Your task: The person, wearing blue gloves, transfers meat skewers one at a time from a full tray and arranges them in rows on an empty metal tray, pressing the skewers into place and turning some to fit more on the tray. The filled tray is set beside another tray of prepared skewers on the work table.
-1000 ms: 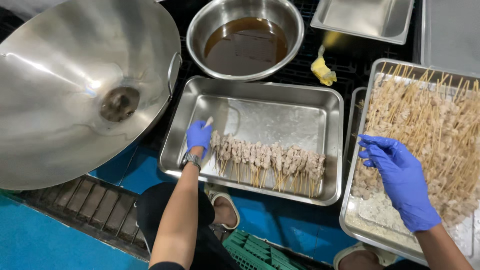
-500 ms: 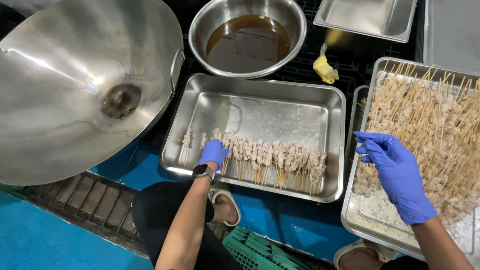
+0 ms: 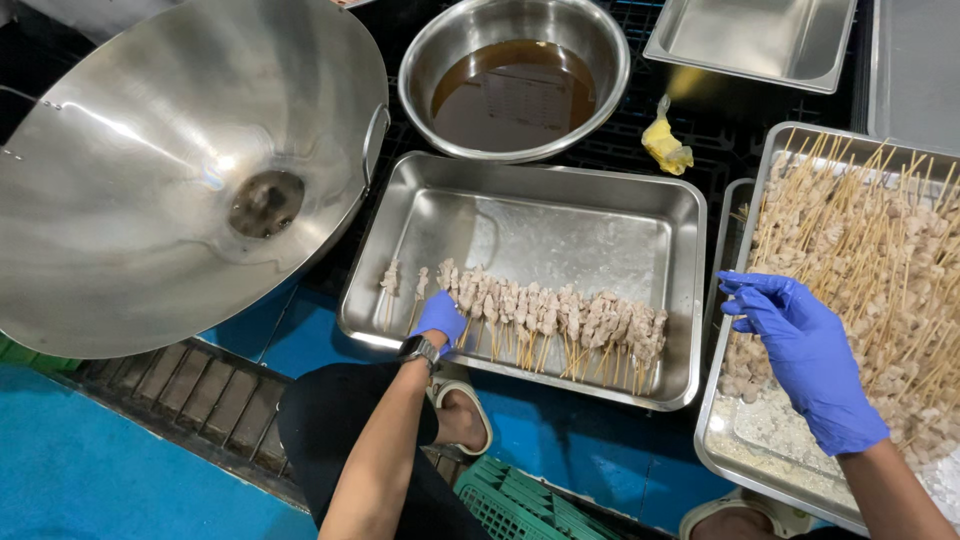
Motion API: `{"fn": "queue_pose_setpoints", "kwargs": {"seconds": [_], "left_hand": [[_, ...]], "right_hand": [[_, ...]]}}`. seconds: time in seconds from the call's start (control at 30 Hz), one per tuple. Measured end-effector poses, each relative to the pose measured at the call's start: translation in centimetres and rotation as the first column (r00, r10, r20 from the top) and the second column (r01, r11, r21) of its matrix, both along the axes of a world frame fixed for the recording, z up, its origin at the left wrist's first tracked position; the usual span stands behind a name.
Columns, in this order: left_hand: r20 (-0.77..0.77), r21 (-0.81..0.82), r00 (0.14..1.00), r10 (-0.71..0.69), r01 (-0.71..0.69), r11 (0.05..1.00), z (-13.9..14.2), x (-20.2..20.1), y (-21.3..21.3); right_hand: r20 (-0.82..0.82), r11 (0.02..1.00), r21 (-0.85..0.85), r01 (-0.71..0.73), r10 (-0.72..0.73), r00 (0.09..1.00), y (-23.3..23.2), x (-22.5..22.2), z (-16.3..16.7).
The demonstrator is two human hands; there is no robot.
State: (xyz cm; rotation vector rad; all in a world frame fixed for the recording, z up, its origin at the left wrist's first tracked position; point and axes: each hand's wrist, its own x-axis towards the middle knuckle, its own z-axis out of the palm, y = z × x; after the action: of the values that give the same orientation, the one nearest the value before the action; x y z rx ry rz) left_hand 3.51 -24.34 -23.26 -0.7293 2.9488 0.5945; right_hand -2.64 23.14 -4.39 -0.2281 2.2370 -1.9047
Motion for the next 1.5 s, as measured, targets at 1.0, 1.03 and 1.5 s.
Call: {"fn": "queue_pose_setpoints", "kwargs": {"seconds": [1.0,1.03,1.5], "left_hand": [[-0.227,-0.122,0.970,-0.089,0.062,0.991,1.3,-2.8,2.9],[-0.165,-0.083,0.981,-0.099,0.087,0.993,1.9,-3.0,3.3],[0.193,0.256,0.933,-0.304,0.251,0.933,0.1,-6.1,5.7]], "right_hand": [[-0.021,0.987,0.108,0.120,-0.118,0.993,1.8,-0.9,3.2],[-0.029,0.981,0.131,0.143,-0.141,0.990,2.3,-1.3,3.4],[-0.213,0.719,0.615,0.323,-0.243,0.946,13.3,-5.4,-1.9]]}}
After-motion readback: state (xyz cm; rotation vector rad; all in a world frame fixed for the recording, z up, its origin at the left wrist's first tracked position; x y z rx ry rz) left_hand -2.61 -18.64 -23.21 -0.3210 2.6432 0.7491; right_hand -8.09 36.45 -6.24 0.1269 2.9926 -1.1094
